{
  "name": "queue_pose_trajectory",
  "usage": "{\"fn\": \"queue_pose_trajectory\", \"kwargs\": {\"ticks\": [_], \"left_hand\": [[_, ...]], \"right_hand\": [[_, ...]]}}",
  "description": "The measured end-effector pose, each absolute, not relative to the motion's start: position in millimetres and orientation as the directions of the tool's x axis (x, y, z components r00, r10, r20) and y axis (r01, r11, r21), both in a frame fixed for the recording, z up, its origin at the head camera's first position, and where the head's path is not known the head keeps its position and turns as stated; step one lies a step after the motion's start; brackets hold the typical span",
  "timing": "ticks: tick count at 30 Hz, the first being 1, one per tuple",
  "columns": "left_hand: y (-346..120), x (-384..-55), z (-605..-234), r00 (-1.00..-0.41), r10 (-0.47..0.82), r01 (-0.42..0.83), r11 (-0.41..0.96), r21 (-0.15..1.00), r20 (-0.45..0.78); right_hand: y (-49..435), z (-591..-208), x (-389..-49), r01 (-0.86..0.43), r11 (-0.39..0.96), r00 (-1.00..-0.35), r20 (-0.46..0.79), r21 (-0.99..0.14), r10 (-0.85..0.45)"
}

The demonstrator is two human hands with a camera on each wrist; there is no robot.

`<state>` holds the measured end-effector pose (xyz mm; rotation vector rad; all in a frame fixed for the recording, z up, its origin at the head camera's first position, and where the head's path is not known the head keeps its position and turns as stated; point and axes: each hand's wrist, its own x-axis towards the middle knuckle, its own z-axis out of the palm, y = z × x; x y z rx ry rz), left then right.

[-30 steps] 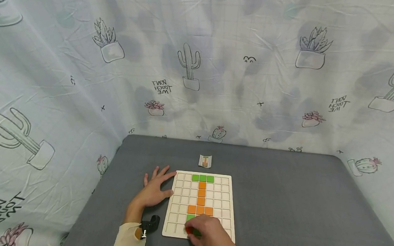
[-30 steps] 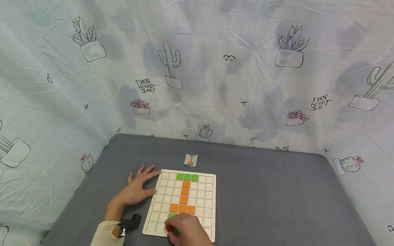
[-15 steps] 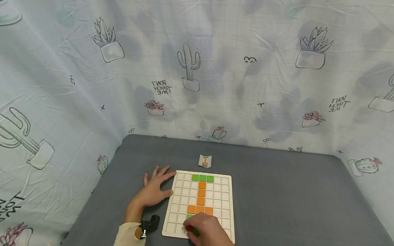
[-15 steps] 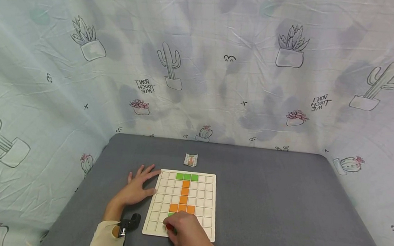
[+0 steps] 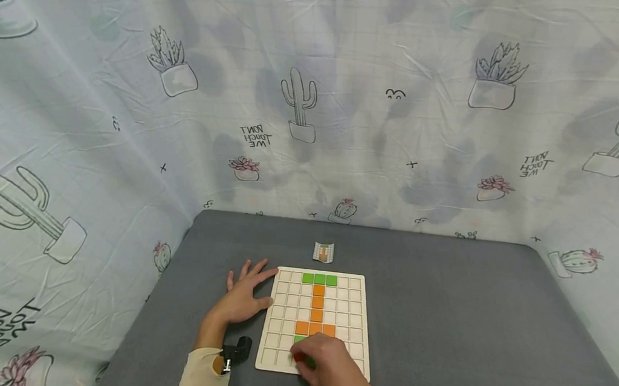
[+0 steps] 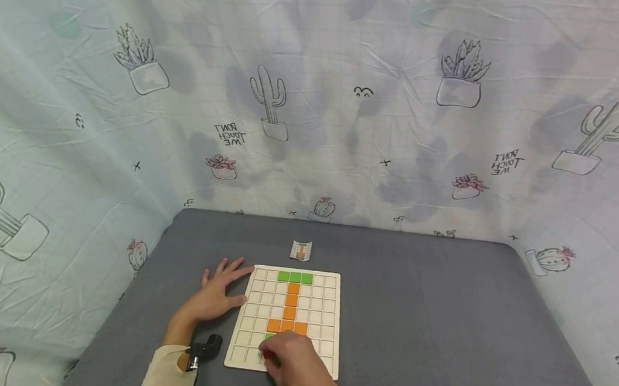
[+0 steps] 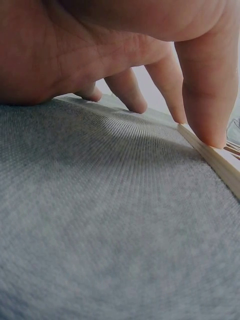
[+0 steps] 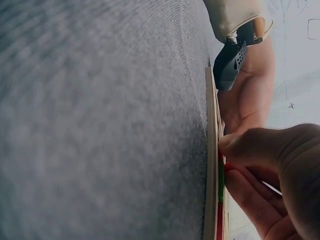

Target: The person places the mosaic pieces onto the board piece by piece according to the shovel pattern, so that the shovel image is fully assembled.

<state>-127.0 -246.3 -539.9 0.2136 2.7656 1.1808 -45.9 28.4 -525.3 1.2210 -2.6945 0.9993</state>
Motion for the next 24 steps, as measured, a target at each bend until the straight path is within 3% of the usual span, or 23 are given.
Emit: {"fn": "queue_pose_trajectory", "kwargs": {"ticks": [8,13,17,20,24], "left_hand": [[-244,-129,-540,-0.981,0.183,0.085,0.679,0.73,-0.056],[-244,-127,-538,-0.981,0.187,0.087,0.677,0.731,-0.056],[-246,-123,-537,-0.983,0.176,0.085,0.694,0.715,-0.054],[-249,-120,-531,-0.985,0.166,0.089,0.715,0.693,-0.044],[-255,-118,-508,-0.985,0.166,0.098,0.742,0.664,-0.039]], "right_hand": [[54,-523,-50,-0.7,0.426,-0.7,0.433,-0.573,-0.568],[90,-517,-58,-0.658,0.505,-0.752,0.468,-0.558,-0.463],[121,-510,-65,-0.667,0.558,-0.74,0.529,-0.494,-0.416],[146,-503,-73,-0.696,0.593,-0.694,0.593,-0.406,-0.409],[178,-487,-83,-0.671,0.679,-0.682,0.608,-0.298,-0.407]]}}
